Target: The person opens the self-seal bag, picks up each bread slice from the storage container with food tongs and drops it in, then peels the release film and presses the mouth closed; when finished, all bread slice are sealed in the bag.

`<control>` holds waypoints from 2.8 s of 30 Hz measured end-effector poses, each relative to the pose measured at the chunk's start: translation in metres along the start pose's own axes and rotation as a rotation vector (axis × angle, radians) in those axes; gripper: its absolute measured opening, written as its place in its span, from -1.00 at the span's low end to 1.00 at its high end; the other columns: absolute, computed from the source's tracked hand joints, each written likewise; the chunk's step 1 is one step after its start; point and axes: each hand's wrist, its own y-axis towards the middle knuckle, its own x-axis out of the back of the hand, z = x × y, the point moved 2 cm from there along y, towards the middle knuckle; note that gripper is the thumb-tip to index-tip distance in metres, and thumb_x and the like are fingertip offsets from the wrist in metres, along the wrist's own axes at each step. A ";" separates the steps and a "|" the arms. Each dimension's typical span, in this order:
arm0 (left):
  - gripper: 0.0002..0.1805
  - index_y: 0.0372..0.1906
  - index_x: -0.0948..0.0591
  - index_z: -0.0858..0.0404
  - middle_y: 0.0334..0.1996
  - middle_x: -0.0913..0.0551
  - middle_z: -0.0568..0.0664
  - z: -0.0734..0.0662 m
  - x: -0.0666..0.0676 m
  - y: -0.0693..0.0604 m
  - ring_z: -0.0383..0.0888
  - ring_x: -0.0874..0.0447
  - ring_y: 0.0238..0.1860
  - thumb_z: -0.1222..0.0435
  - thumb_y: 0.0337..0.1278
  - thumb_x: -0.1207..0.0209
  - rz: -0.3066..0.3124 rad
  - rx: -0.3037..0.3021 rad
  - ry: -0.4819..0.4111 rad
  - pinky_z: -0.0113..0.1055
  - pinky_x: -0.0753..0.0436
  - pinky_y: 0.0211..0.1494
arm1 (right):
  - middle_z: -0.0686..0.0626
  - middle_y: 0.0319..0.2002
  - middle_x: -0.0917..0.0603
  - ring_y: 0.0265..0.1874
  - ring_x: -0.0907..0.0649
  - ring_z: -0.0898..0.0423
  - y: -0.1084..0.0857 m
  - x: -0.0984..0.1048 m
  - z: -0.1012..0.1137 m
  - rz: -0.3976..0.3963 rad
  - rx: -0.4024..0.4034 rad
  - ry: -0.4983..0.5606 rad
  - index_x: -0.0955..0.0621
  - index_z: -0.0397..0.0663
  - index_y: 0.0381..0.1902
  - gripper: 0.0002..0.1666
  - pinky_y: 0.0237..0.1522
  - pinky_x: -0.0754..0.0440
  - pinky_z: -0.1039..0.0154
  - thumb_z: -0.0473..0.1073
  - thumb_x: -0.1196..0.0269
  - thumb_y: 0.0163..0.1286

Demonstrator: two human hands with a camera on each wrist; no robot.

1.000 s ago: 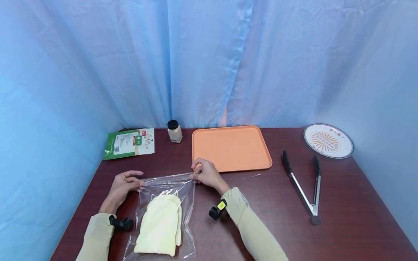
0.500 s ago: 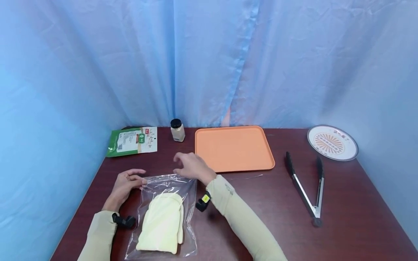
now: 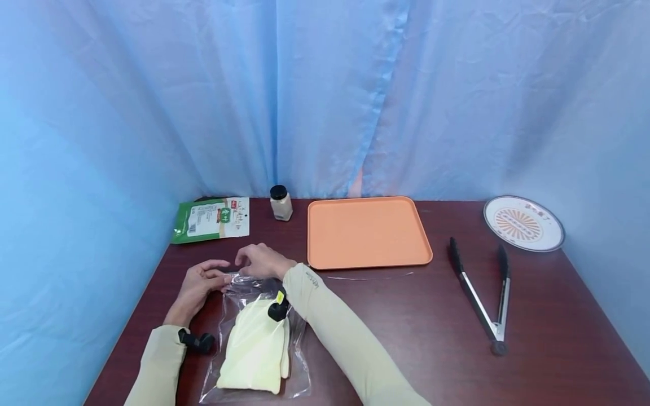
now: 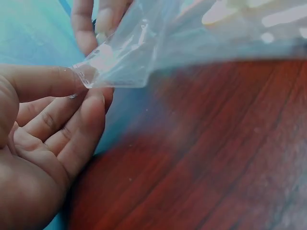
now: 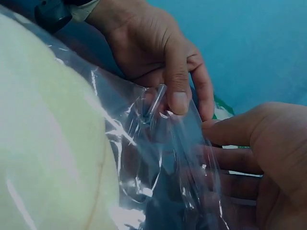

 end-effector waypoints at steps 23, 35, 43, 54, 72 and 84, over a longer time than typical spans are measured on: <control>-0.56 0.14 -0.53 0.47 -0.59 -0.71 -0.27 -0.024 -0.005 0.000 -0.31 -0.62 -0.51 0.53 0.12 -0.28 -0.019 -0.019 0.057 -0.45 -0.66 -0.33 | -0.06 -0.21 -0.79 -0.35 -0.71 0.26 0.007 -0.001 0.006 -0.012 0.009 0.130 -0.66 -0.12 0.05 -0.67 -0.29 -0.62 0.44 -0.24 -0.36 0.32; -0.41 0.29 -0.41 0.40 -0.60 -0.71 -0.29 -0.023 -0.006 -0.002 -0.31 -0.66 -0.51 0.54 0.12 -0.27 -0.015 -0.025 0.065 -0.44 -0.69 -0.30 | -0.02 -0.28 -0.75 -0.39 -0.66 0.29 0.008 -0.003 0.001 -0.004 0.015 0.094 -0.62 -0.10 0.08 -0.62 -0.30 -0.59 0.46 -0.32 -0.35 0.30; -0.42 0.30 -0.41 0.40 -0.58 -0.72 -0.29 -0.020 -0.004 -0.001 -0.29 -0.70 -0.48 0.51 0.16 -0.28 -0.015 -0.027 0.078 -0.43 -0.70 -0.26 | 0.01 -0.30 -0.73 -0.37 -0.66 0.25 0.000 0.005 -0.014 0.027 -0.047 0.100 -0.61 -0.09 0.07 -0.63 -0.26 -0.60 0.40 -0.31 -0.35 0.31; -0.40 0.30 -0.41 0.40 -0.57 -0.73 -0.27 -0.019 -0.002 -0.002 -0.29 -0.69 -0.50 0.52 0.13 -0.30 -0.024 -0.018 0.072 -0.43 -0.70 -0.28 | 0.01 -0.35 -0.70 -0.44 -0.66 0.20 -0.014 0.013 -0.025 0.075 -0.099 0.046 -0.56 -0.09 0.13 -0.60 -0.36 -0.59 0.38 -0.32 -0.31 0.35; -0.37 0.32 -0.36 0.46 -0.58 -0.73 -0.30 -0.015 0.006 -0.002 -0.32 -0.70 -0.50 0.55 0.12 -0.27 -0.005 -0.039 0.051 -0.42 -0.71 -0.30 | 0.00 -0.34 -0.68 -0.42 -0.65 0.25 -0.033 0.029 -0.054 0.096 -0.091 -0.036 -0.56 -0.09 0.14 -0.58 -0.23 -0.57 0.38 -0.29 -0.34 0.33; -0.39 0.31 -0.40 0.38 -0.57 -0.73 -0.31 -0.011 0.012 -0.001 -0.37 -0.70 -0.46 0.47 0.16 -0.31 -0.026 0.011 0.073 -0.46 -0.69 -0.29 | -0.02 -0.33 -0.67 -0.40 -0.66 0.19 -0.044 0.040 -0.063 0.124 -0.129 0.028 -0.54 -0.11 0.16 -0.60 -0.24 -0.59 0.34 -0.38 -0.23 0.38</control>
